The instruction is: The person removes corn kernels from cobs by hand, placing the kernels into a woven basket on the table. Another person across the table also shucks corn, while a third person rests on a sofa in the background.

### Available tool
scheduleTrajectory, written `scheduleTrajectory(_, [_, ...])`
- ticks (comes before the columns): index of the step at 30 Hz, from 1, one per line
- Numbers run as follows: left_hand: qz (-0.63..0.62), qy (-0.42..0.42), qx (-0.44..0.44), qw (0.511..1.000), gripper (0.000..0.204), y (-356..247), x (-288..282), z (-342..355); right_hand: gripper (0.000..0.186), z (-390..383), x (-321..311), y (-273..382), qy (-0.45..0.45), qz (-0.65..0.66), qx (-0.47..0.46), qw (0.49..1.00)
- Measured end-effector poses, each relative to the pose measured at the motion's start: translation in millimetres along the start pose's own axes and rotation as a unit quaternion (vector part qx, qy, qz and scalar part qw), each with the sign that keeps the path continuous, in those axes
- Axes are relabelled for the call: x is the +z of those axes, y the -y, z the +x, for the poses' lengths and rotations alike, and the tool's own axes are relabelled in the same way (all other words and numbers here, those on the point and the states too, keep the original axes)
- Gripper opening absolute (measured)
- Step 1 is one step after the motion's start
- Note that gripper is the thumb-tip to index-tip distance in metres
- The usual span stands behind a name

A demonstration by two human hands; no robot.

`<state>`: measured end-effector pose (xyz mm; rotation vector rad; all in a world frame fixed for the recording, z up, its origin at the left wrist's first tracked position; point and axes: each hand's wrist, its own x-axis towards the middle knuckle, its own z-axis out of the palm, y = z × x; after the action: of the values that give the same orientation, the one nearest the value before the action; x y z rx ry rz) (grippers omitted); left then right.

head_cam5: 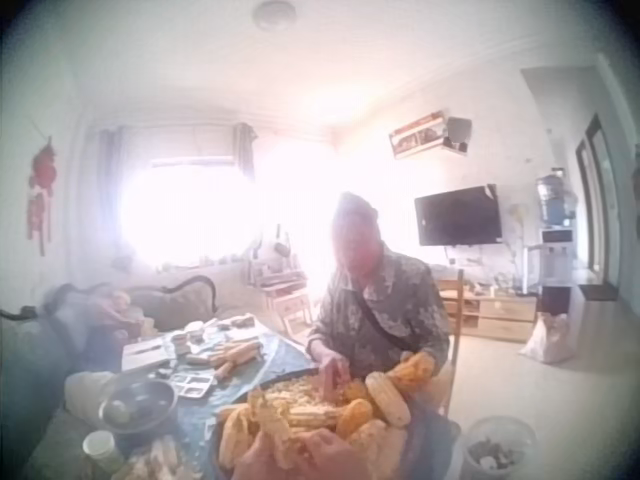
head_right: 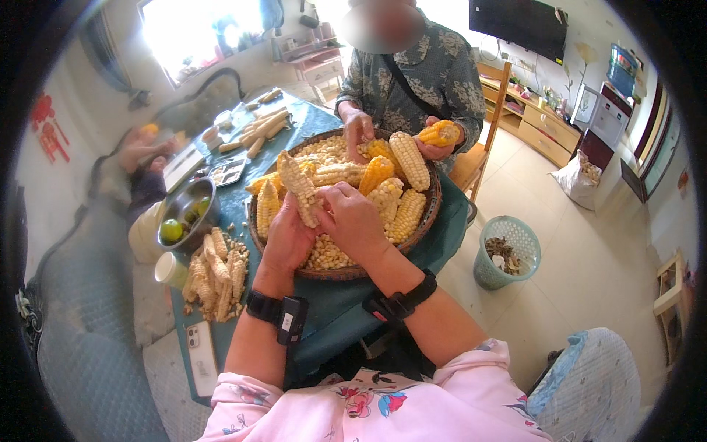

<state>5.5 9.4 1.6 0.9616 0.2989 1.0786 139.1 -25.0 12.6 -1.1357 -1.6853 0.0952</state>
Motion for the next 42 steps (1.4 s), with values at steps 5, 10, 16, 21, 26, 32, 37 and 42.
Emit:
scheduleTrajectory(5, [0.010, 0.031, 0.010, 0.999, 0.038, 1, -1, 1, 0.019, -1, -2, 0, -0.019, -0.016, -0.015, 1.000])
scheduleTrajectory(10, [-0.001, 0.026, 0.013, 1.000, 0.037, 0, 4, -1, 0.016, -2, -3, -1, -0.050, -0.002, -0.044, 0.998])
scheduleTrajectory(16, [0.032, 0.021, 0.027, 0.999, 0.038, 0, 9, -1, 0.015, -1, -4, 2, -0.045, 0.041, 0.015, 0.998])
scheduleTrajectory(21, [0.036, 0.022, 0.012, 0.999, 0.040, 0, 6, -1, 0.017, 0, -7, 2, -0.030, 0.101, 0.066, 0.992])
scheduleTrajectory(26, [0.023, 0.028, 0.010, 0.999, 0.041, 2, 3, 0, 0.019, 1, -6, -3, -0.025, 0.107, 0.058, 0.992])
scheduleTrajectory(32, [0.030, 0.007, 0.007, 0.999, 0.039, 1, 5, -1, 0.017, -1, -4, 0, -0.018, 0.082, 0.028, 0.996])
scheduleTrajectory(37, [0.080, -0.017, 0.012, 0.997, 0.037, 1, 8, -2, 0.016, -2, -2, -3, -0.028, 0.043, -0.016, 0.999])
scheduleTrajectory(42, [0.064, -0.006, 0.009, 0.998, 0.039, -1, 13, -3, 0.014, 1, -6, -1, -0.004, 0.190, 0.121, 0.974])
